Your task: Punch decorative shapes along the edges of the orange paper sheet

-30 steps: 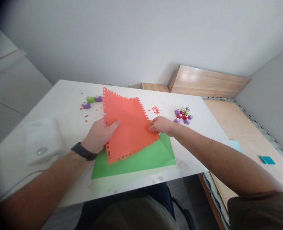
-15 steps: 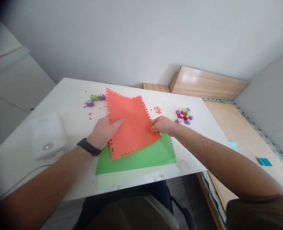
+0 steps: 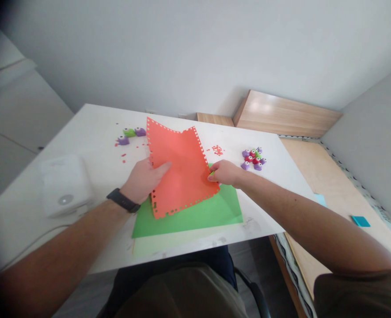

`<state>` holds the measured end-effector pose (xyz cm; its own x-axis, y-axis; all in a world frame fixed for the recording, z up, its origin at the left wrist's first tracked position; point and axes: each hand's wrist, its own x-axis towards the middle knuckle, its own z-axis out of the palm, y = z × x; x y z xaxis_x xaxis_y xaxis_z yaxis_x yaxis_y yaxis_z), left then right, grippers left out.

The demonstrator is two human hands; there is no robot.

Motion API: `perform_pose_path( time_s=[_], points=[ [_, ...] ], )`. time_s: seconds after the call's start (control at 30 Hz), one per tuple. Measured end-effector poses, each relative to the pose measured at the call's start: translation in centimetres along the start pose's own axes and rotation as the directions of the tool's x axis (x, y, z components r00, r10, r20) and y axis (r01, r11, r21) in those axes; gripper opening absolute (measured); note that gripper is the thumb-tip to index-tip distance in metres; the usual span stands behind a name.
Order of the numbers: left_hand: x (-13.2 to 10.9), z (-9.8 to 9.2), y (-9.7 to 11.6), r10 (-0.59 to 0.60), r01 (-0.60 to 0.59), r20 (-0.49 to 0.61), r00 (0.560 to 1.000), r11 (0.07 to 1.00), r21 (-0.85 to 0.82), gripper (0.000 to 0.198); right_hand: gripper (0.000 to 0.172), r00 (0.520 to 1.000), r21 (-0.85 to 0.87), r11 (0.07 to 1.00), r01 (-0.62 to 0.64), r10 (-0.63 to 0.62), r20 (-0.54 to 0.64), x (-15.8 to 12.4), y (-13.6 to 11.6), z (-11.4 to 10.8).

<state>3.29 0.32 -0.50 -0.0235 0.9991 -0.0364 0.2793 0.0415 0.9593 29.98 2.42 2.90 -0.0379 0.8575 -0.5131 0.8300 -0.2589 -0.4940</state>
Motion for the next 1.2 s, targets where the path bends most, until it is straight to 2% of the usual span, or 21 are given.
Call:
perform_pose_path(
  time_s=[0.17, 0.3, 0.5, 0.73, 0.97, 1.2],
  points=[
    [0.0, -0.1, 0.0, 0.030, -0.030, 0.006, 1.000, 0.999, 0.019, 0.037, 0.009, 1.000, 0.038, 0.999, -0.029, 0.029, 0.008, 0.1, -0.1, 0.0],
    [0.1, -0.1, -0.1, 0.028, -0.028, -0.004, 1.000, 0.998, 0.057, 0.034, 0.011, 0.998, 0.092, 0.994, -0.061, 0.060, 0.013, 0.4, 0.1, 0.0],
    [0.1, -0.2, -0.1, 0.048, -0.048, 0.003, 0.999, 0.994, 0.101, 0.035, 0.022, 0.998, 0.151, 0.987, -0.047, 0.054, -0.039, 0.9, 0.8, 0.2],
    [0.1, -0.2, -0.3, 0.047, -0.047, 0.006, 0.999, 0.995, 0.086, 0.034, 0.022, 0.996, 0.197, 0.977, -0.087, 0.083, 0.029, 0.5, -0.3, -0.6],
    [0.1, -0.2, -0.1, 0.027, -0.027, 0.002, 1.000, 0.994, 0.105, 0.034, 0.026, 0.991, 0.200, 0.973, -0.115, 0.098, 0.091, 1.0, 0.2, -1.3],
    [-0.1, -0.2, 0.2, 0.024, -0.025, 0.014, 1.000, 0.995, 0.092, 0.033, 0.036, 0.989, 0.125, 0.983, -0.138, 0.129, 0.077, 0.9, 0.5, -2.0]
  ],
)
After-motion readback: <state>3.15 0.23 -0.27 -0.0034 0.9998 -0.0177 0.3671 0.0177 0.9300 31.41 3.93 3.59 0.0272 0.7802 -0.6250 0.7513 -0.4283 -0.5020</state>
